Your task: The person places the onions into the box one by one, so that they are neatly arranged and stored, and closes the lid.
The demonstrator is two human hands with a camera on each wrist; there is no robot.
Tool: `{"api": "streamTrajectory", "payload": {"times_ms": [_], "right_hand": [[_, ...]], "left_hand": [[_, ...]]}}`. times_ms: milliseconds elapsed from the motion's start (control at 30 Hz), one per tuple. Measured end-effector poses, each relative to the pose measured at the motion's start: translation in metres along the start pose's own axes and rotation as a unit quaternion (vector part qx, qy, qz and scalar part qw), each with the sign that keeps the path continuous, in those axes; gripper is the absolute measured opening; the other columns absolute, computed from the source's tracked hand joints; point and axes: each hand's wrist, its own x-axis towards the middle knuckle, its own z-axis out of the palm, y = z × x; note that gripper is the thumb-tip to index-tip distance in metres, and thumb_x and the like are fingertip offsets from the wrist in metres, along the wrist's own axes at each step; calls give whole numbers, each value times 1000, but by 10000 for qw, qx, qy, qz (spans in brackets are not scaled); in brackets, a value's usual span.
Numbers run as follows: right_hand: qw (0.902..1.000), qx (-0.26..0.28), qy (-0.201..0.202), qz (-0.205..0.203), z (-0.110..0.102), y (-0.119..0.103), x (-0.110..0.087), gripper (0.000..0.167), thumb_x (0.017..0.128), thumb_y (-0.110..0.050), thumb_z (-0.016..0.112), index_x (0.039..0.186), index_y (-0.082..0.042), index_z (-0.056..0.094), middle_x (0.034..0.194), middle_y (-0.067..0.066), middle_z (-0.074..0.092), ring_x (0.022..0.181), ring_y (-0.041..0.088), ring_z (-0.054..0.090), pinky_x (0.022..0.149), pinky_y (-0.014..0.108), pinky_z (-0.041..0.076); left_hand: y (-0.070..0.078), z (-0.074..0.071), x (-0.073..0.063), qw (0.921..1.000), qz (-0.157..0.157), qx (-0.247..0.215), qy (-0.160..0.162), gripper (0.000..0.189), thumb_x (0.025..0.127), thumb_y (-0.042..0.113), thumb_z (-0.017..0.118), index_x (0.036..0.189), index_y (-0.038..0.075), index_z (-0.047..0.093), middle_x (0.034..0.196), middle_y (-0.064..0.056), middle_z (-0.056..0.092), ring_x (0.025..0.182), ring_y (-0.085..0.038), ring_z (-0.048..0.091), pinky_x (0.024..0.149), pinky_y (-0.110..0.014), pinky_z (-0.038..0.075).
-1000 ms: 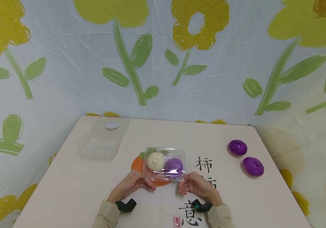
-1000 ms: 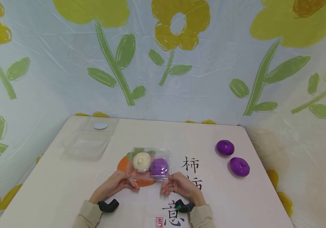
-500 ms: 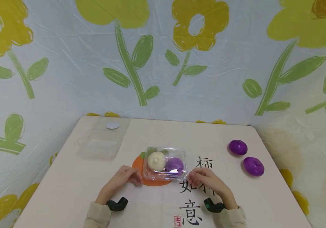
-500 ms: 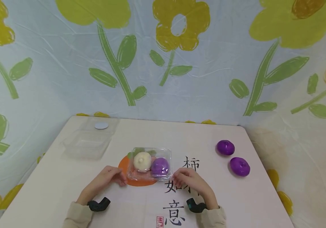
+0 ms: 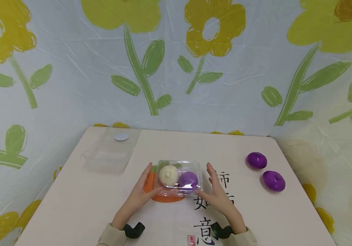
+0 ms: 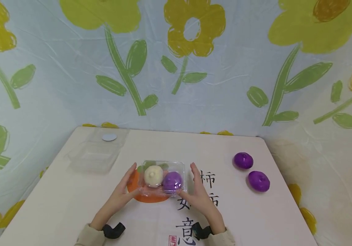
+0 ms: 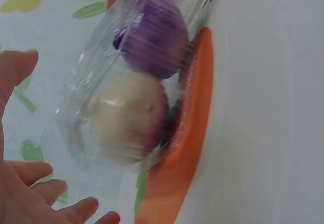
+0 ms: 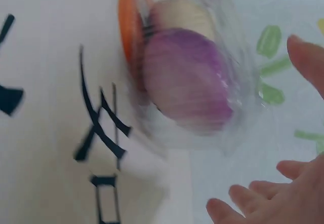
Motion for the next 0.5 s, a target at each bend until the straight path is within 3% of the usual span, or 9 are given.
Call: {"api": "streamTrajectory", "payload": {"times_ms": [133, 267, 500], "right_hand": [[9995, 133, -269, -27, 13, 4, 0, 111, 84, -25, 79, 160, -17, -2, 165, 16, -5, 149, 44, -1, 110, 73, 10], [9984, 230, -504, -146, 21, 5, 2, 105, 90, -21, 73, 159, -8, -5, 164, 18, -11, 149, 43, -8, 111, 72, 6], [9978, -6, -657, -119, 26, 7, 2, 97, 97, -23, 62, 157, -4, -12, 163, 15, -18, 149, 41, -12, 113, 69, 6]], "left_hand": [[-6, 11, 3, 9995, 246, 15, -176, 102, 86, 22, 79, 161, 15, 10, 167, -8, 4, 151, -35, 6, 116, -64, 13], [-15, 19, 5, 9986, 470, 111, -229, 102, 86, 22, 79, 161, 13, 10, 167, -4, 3, 152, -31, 3, 116, -63, 13], [-25, 25, 8, 9989, 419, 58, -216, 101, 88, 19, 77, 161, 17, 7, 167, -1, 1, 152, -24, 0, 119, -48, 9]]}}
